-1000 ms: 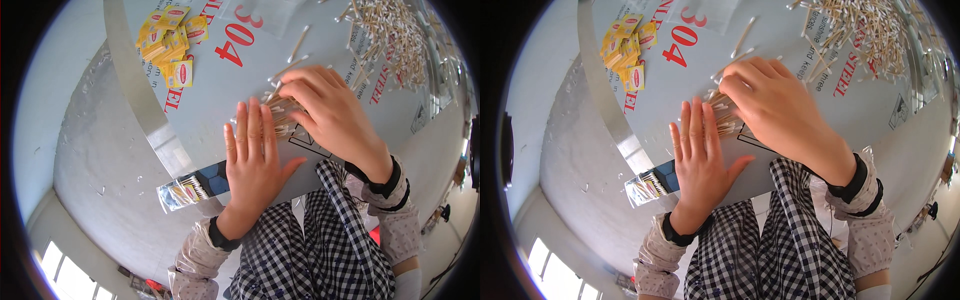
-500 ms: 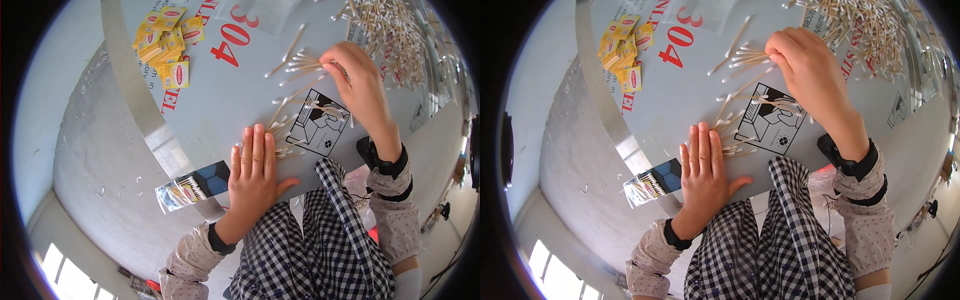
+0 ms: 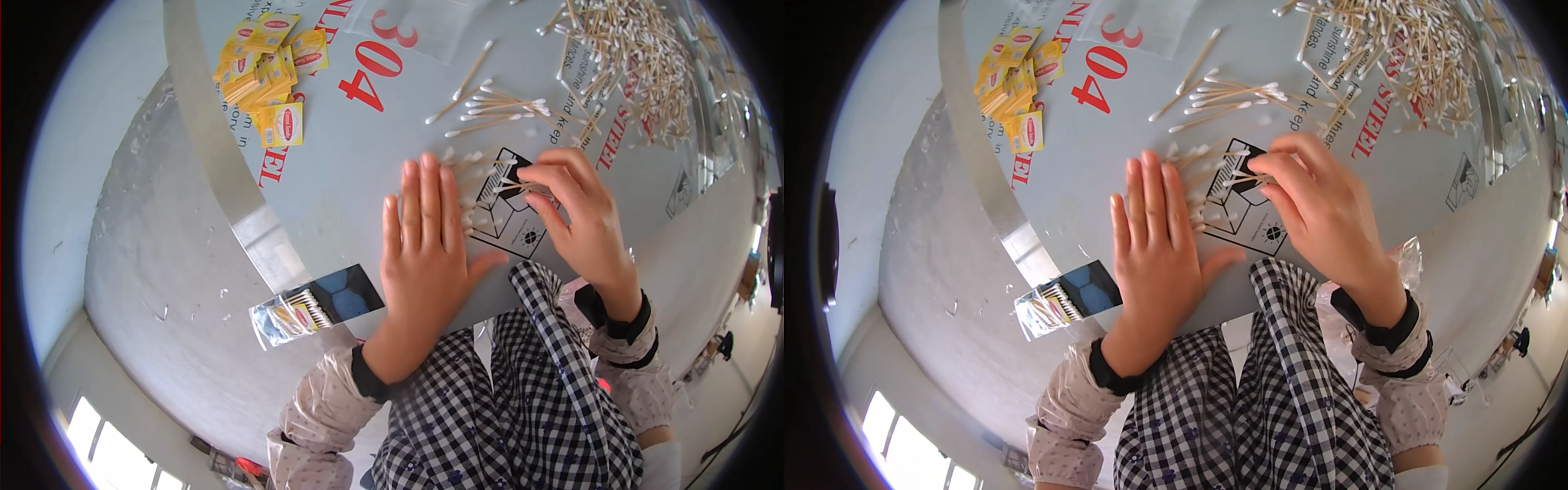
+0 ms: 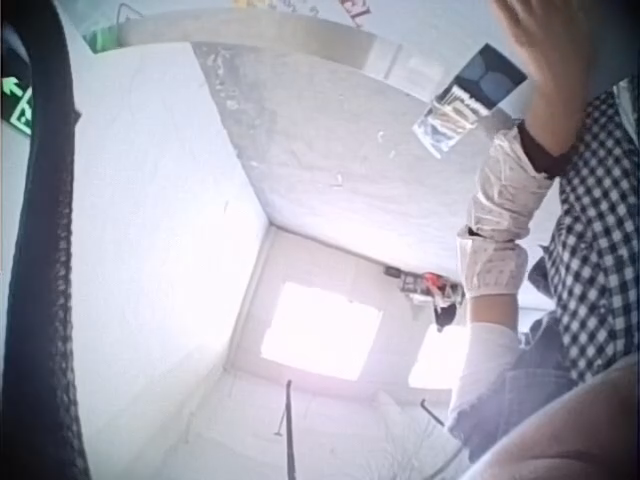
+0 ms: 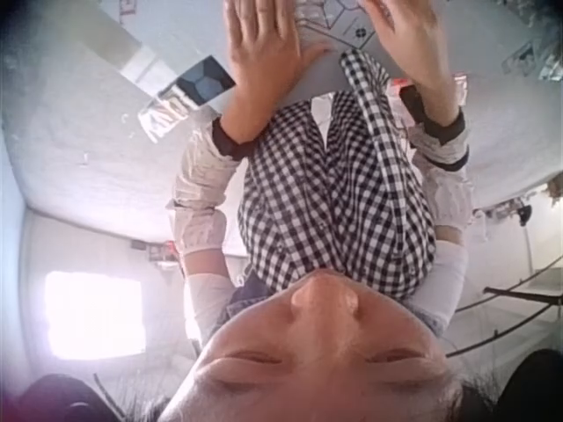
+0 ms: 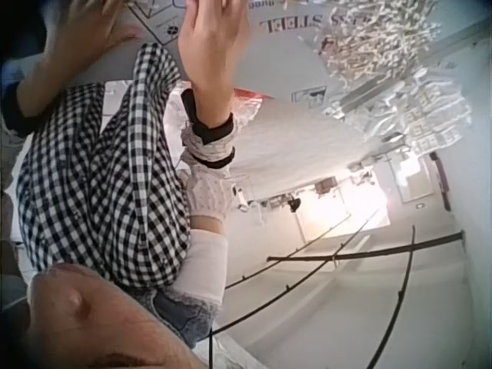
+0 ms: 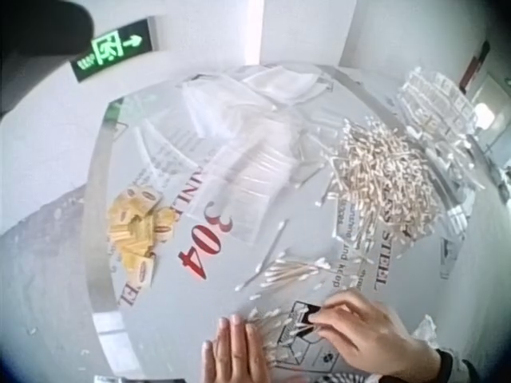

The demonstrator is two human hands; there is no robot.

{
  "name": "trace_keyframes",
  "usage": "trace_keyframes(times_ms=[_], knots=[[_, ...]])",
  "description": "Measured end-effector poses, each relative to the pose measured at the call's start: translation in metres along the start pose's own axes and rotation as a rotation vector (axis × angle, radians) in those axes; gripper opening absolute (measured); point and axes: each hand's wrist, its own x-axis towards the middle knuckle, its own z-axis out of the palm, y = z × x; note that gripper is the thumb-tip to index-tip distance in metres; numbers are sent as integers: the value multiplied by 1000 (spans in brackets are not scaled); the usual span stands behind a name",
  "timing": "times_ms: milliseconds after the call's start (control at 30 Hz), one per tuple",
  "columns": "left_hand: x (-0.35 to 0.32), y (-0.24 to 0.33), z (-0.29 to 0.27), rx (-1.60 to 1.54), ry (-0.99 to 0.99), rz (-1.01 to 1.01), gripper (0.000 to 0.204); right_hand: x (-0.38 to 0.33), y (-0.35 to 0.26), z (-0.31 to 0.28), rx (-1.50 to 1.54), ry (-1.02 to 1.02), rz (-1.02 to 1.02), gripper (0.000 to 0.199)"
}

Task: Manually organizing and packaging cotton swabs into small plastic bags.

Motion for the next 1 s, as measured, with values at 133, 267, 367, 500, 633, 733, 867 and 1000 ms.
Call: trace_keyframes(times_ms=[133,267,367,500,633,733,867,1000], knots=[[-12,1,-4,-16,-59,36,113,-4,7,1,32,42,46,13],[20,-3,-3,-8,41,-49,114,14,15,3,-26,109,17,7],[23,-7,-7,-41,27,-54,111,28,19,7,-40,137,-34,9],[13,-32,-36,-222,58,-78,88,38,17,4,-122,114,-72,14],[-10,-57,-49,-677,255,-216,63,39,13,-5,-329,41,-193,22],[-21,-60,-55,-715,222,-351,53,39,9,-9,-371,-40,-207,25],[-29,-48,-52,-601,177,-290,30,41,8,-9,-355,-89,-142,25],[-23,-31,-39,-515,139,167,23,39,9,-12,-344,-11,-142,25]])
